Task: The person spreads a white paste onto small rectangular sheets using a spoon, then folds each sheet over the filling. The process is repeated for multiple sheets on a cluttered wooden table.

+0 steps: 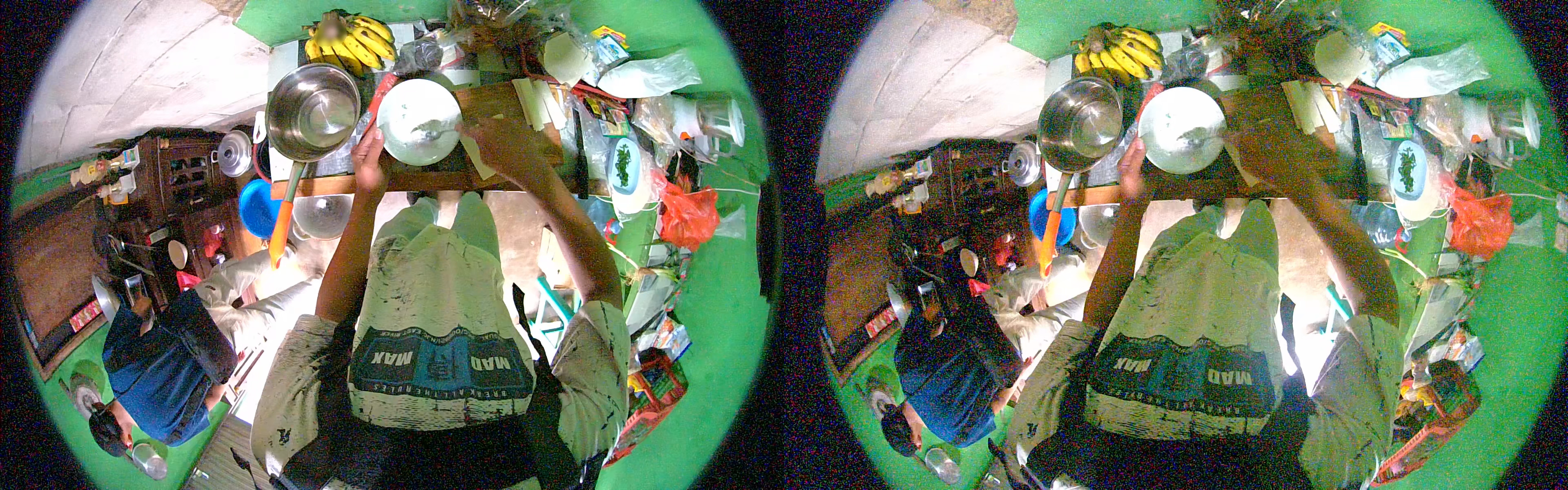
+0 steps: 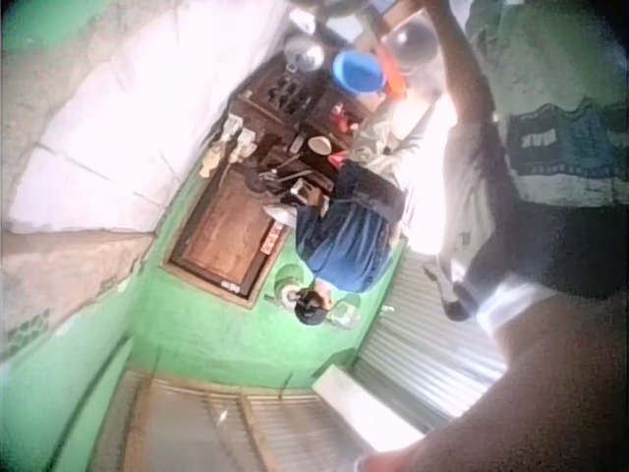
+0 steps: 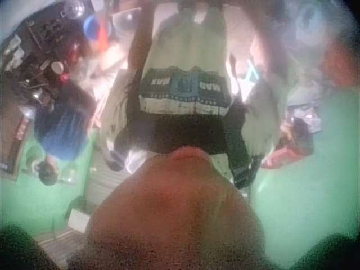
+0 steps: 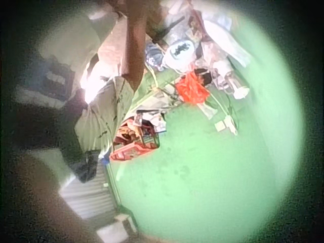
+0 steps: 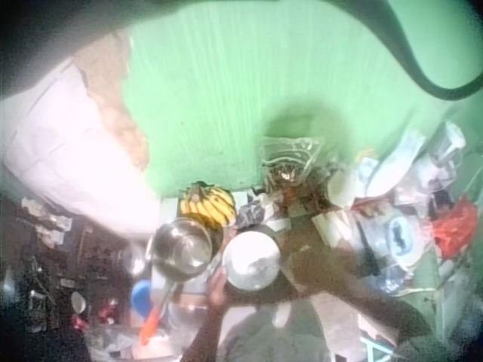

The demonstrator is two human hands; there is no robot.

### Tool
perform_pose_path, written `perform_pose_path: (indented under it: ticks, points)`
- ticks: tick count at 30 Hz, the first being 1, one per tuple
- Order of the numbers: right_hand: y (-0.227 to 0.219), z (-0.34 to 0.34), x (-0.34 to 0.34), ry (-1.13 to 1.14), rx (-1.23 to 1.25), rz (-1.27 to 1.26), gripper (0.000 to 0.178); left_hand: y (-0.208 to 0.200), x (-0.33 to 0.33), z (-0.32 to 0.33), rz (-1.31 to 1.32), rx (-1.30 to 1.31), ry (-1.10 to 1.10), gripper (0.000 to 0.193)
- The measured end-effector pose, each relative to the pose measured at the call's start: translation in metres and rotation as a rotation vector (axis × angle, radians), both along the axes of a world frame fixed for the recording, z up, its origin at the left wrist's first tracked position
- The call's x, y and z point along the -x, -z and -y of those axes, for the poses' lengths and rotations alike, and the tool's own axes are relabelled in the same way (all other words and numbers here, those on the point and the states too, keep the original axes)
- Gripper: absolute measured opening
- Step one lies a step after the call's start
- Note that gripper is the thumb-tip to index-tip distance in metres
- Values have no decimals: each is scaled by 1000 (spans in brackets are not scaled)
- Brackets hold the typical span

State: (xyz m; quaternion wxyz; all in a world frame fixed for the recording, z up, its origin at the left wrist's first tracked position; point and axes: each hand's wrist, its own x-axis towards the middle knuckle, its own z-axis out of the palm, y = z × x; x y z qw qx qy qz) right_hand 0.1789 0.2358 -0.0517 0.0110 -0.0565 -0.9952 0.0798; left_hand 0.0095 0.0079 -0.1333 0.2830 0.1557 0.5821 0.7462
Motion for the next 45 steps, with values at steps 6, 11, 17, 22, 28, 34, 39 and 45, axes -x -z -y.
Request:
perform_pose_path:
  ticks: [6, 11, 17, 22, 28, 34, 39, 45]
  points:
    - [-29, 12, 10, -4, -131, 32, 40, 3, 1, 3, 14, -7, -8, 46]
    - [-54, 54, -14, 115, 24, 205, 34, 7, 2, 5, 16, 21, 22, 43]
    - [-67, 41, -9, 191, 230, 190, 28, 0, 1, 4, -138, 111, -14, 42]
    - [-78, 35, 24, 352, 364, 261, 27, -14, -3, 3, -115, 71, 0, 44]
    - [-40, 47, 28, 564, 317, 148, 25, -11, -7, 2, -135, 58, -55, 45]
    - [-19, 98, 13, 783, 375, 26, 24, -22, -18, 5, -169, 169, -141, 54]
    - [9, 101, 19, 832, 463, -210, 23, -18, -14, 6, -267, 241, -102, 52]
    - [27, 93, 21, 782, 470, -463, 20, 4, -11, 0, -155, 153, -120, 48]
